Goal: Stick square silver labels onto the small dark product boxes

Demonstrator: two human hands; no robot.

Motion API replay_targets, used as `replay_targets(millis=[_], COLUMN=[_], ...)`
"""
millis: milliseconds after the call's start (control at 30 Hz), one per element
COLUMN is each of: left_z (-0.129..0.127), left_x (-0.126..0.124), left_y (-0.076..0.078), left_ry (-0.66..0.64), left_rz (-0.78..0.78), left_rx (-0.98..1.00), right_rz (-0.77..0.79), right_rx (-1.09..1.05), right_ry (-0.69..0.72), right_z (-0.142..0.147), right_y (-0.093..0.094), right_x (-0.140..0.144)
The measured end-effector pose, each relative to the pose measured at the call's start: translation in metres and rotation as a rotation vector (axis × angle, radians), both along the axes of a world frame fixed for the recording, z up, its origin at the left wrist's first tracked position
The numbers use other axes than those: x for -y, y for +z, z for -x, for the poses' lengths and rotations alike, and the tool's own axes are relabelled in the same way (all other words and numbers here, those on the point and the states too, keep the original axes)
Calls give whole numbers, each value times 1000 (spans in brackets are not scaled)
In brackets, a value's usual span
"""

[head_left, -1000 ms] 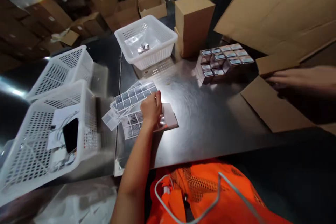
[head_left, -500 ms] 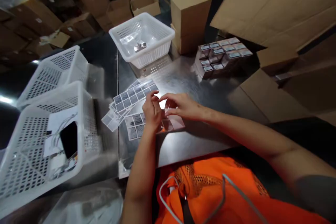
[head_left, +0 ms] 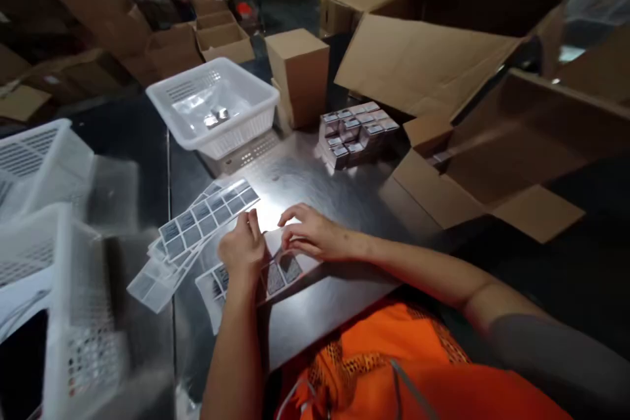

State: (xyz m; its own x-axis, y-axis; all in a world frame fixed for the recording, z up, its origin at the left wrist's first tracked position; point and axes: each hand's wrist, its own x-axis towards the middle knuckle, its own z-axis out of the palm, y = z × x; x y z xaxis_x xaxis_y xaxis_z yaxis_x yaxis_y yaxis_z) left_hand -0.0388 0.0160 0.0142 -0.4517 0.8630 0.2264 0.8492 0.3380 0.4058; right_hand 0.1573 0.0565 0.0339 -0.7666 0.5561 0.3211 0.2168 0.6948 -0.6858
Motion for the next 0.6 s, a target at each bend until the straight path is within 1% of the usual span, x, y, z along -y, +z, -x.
replay_targets(millis=[33, 67, 100, 133, 200, 233, 267, 333, 400, 433, 500, 533, 600], left_z=[1, 2, 2, 2, -2, -5, -8, -13, -15, -15, -12, -10, -7], left_x=[-1, -1, -1, -1, 1, 2, 2, 3, 2, 2, 1, 0, 1], left_y=[-1, -2, -2, -2, 0, 1, 1, 2, 2, 2, 3, 5, 8], left_ry=[-21, -51, -86, -127, -207, -243, -276, -340, -387, -402, -405, -393, -343], left_rz=[-18, -34, -46, -55, -55, -54, -54, -60, -73, -81, -99, -106, -117], left_rx=[4, 9, 12, 17, 33, 44, 56, 86, 123, 143, 180, 205, 314], right_rz=[-63, -126, -184, -243, -354, -376, -381, -362, -320, -302, -275, -267, -271], right_rx=[-45, -83, -105, -106, -18, 74, 183, 321, 401, 428, 440, 394, 208], right_ry=[24, 2, -76, -206, -484, -583, -643, -673, -662, -659, -665, -657, -592], right_z=[-7, -16, -26, -36, -55, -62, -67, -72, -72, -71, -66, -62, -51], right_y=[4, 10, 17, 25, 38, 43, 46, 49, 52, 53, 56, 56, 52], right_x=[-4, -13, -26, -44, -90, -115, -141, -184, -211, -218, -216, -209, -182])
